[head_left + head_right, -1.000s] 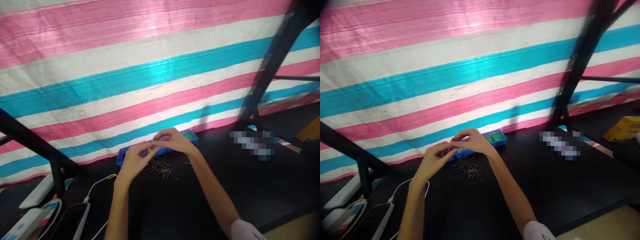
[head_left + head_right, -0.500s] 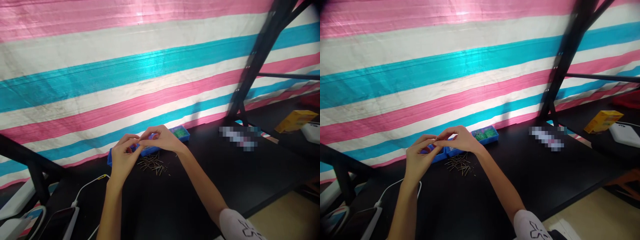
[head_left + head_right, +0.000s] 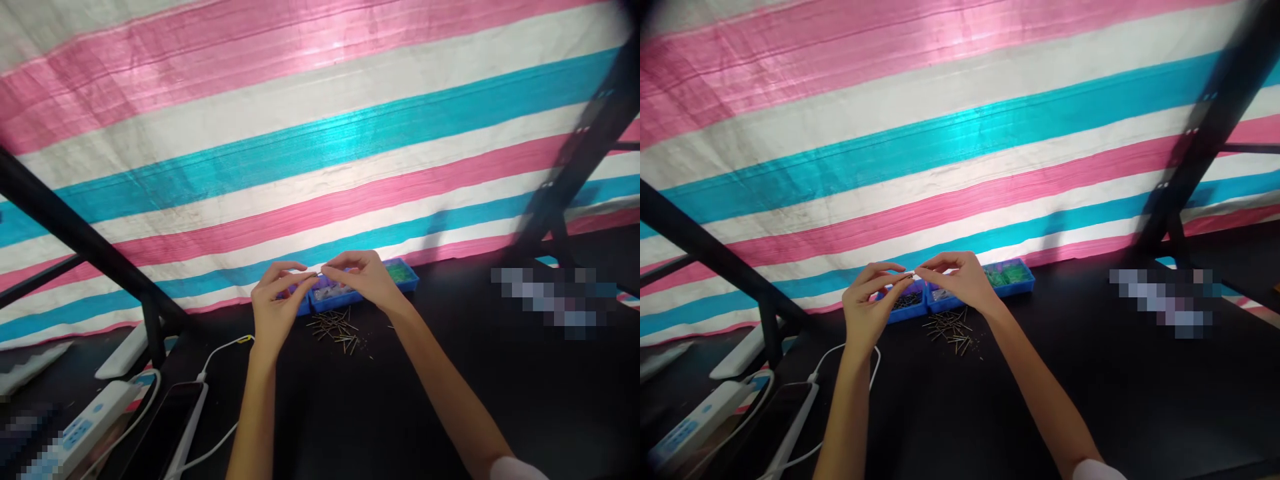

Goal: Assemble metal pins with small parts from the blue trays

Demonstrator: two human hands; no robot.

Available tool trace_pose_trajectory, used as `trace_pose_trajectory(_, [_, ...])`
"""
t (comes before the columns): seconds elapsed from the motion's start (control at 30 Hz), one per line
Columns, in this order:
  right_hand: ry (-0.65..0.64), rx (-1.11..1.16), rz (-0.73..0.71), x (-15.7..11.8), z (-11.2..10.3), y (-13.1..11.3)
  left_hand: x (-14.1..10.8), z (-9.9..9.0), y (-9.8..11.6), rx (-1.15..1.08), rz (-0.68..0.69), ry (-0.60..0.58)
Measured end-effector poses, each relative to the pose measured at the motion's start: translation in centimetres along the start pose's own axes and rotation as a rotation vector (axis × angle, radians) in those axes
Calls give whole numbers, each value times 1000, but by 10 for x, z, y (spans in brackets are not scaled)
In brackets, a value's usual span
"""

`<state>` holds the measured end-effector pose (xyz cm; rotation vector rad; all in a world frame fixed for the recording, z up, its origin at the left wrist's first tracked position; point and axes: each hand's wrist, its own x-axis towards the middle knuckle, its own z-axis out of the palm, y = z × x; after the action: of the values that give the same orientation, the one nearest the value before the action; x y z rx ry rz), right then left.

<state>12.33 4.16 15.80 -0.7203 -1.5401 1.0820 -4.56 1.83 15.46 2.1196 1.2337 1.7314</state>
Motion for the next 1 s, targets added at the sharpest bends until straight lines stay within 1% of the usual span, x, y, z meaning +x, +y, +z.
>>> trace_pose_trajectory(0.13, [-84, -32, 4, 1, 4, 8, 2, -4, 0, -100, -55, 35])
trace_pose_trajectory(0.2, [-124, -62, -4, 1, 7, 12, 2, -4, -1, -172, -85, 26])
trace_pose_trajectory(0.3, [-167, -89, -21, 0, 12, 12, 2, -4, -4, -217, -85, -23])
trace_pose_trajectory(0.4, [-217, -84, -38, -1, 16, 9, 2, -4, -6, -188, -64, -78])
trace_pose_trajectory(0.47, [-223, -92, -38, -2, 17, 8, 2, -5, -7, -177, -54, -108])
trace_pose_trajectory(0.6, [-184, -137, -25, -2, 12, 9, 3, -7, -8, -158, -71, -109])
trace_pose_trajectory(0.7, [-135, -120, -26, 0, 7, 10, 3, -7, -9, -139, -92, -102])
trace_pose_trajectory(0.8, [-53, -121, -52, 3, 5, 13, 4, -2, -12, -101, -105, -90])
trace_pose_trajectory(0.93, [78, -175, -73, 7, 7, 21, 2, 8, -18, 35, -84, -58])
trace_pose_trajectory(1.0, [97, -186, -83, 8, 9, 25, 0, 12, -21, 93, -68, -92])
